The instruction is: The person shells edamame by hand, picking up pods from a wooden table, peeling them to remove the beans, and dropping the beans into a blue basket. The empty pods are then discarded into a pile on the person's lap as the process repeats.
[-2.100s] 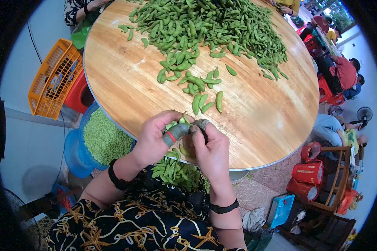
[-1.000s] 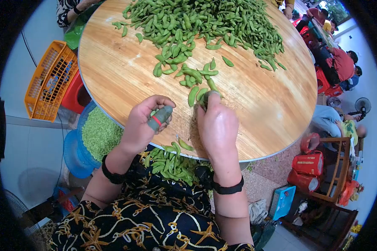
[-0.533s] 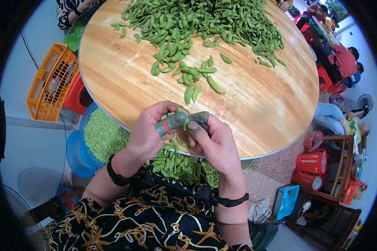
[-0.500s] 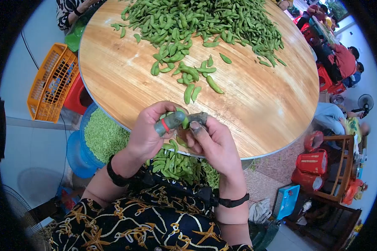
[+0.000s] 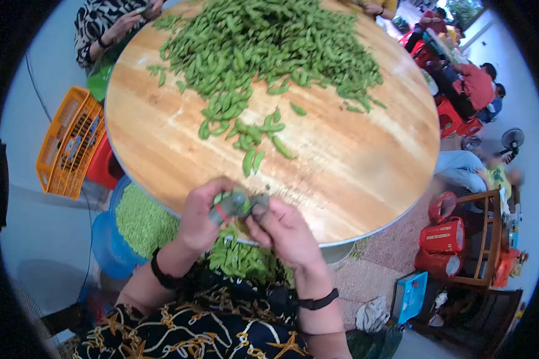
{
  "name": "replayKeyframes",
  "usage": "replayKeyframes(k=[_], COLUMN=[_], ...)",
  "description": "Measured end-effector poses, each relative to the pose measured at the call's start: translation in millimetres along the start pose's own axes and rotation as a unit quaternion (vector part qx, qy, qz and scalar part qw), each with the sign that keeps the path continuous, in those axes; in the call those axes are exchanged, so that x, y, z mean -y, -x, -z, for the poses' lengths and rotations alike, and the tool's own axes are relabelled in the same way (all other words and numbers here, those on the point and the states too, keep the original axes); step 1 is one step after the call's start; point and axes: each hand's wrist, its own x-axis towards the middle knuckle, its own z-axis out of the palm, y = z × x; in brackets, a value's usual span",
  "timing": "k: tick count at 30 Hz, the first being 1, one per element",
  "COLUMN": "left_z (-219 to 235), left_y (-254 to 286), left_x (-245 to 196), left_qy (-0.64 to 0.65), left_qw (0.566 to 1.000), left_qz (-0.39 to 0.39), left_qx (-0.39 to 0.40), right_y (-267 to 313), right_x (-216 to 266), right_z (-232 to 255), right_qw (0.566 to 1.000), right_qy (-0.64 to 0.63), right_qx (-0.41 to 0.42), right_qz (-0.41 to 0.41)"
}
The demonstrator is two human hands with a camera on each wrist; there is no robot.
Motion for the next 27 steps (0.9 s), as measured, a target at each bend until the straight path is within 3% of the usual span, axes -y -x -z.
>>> replayKeyframes(k=[2,3,7,8,9,11,12,13,15,17,18,22,24,27], left_z=[3,3,5,3,3,3,4,4,9,11,13,20,24,25], left_y=[-1,-1,-2,-3,-4,-3,-3,-2,-3,-3,-3,-5,-6,-10], left_x=[4,2,-2,0,0,-3,-5,-5,-1,5,7,3,-8,-6], left_qy=[0.176,0.288,0.29,0.128,-0.038,-0.03,-0.022,-0.013,-0.028,0.043,0.001,0.007,0.054,0.071], left_qw=[0.982,0.951,0.948,0.989,0.995,0.997,0.999,1.0,0.998,0.999,0.998,0.998,0.993,0.99], left_qz=[-0.005,0.007,0.046,-0.019,-0.085,-0.071,-0.048,-0.026,-0.056,-0.024,-0.053,-0.047,-0.026,-0.044], left_qx=[0.074,0.111,0.123,0.075,0.021,0.013,0.004,-0.006,0.002,0.009,0.019,0.045,0.098,0.115], right_y=[4,6,0,-1,-3,-6,-6,-6,-8,-10,-10,-13,-12,-12], right_x=[6,9,-6,-9,-10,-7,-3,2,7,6,4,5,10,7], right_z=[-2,-7,-5,-6,-7,-7,-8,-9,-10,-10,-8,-6,-6,-5], right_qw=[0.997,0.993,0.999,0.99,0.947,0.934,0.981,0.997,0.997,0.997,0.995,0.998,0.988,0.983], right_qy=[-0.05,-0.082,-0.038,0.127,0.286,0.314,0.165,0.011,0.001,0.047,0.071,0.043,-0.111,-0.148], right_qx=[-0.005,-0.005,0.009,-0.036,-0.08,-0.091,-0.081,-0.067,-0.064,-0.055,-0.05,-0.035,-0.028,-0.01], right_qz=[-0.065,-0.086,-0.022,0.052,0.125,0.147,0.058,-0.033,-0.043,-0.037,-0.044,-0.039,-0.108,-0.107])
